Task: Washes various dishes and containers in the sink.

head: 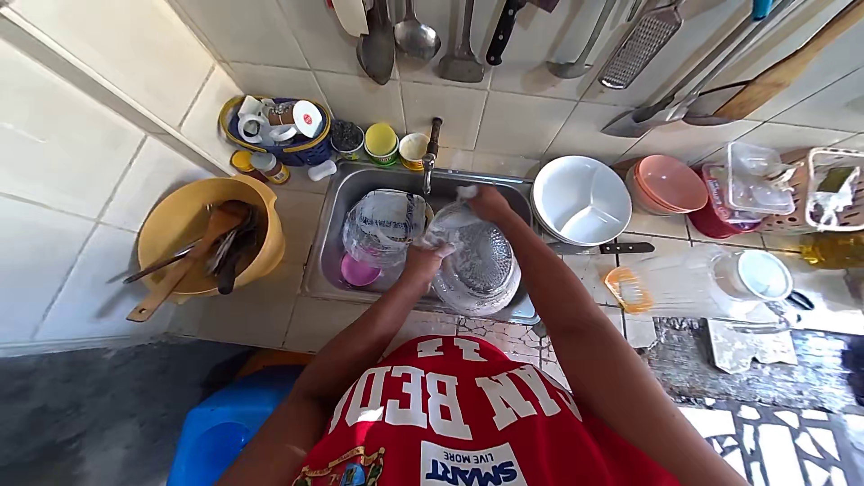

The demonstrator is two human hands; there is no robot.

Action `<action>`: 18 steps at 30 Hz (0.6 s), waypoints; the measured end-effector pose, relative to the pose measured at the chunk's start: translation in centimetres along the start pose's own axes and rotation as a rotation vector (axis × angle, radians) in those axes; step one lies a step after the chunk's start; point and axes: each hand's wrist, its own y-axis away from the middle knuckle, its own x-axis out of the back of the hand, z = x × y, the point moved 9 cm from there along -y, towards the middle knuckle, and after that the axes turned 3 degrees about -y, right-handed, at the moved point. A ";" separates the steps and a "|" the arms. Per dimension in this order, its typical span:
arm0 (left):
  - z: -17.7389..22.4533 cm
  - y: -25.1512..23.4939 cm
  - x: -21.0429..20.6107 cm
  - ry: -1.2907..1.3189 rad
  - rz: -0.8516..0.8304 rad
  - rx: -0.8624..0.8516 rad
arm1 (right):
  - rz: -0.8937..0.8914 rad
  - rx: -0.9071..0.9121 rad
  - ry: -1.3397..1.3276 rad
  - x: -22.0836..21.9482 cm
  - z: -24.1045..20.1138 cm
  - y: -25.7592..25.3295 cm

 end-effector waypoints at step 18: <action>-0.5 -1.8 0.3 -0.108 -0.029 -0.021 | 0.085 -0.202 -0.116 1.3 6.4 -0.2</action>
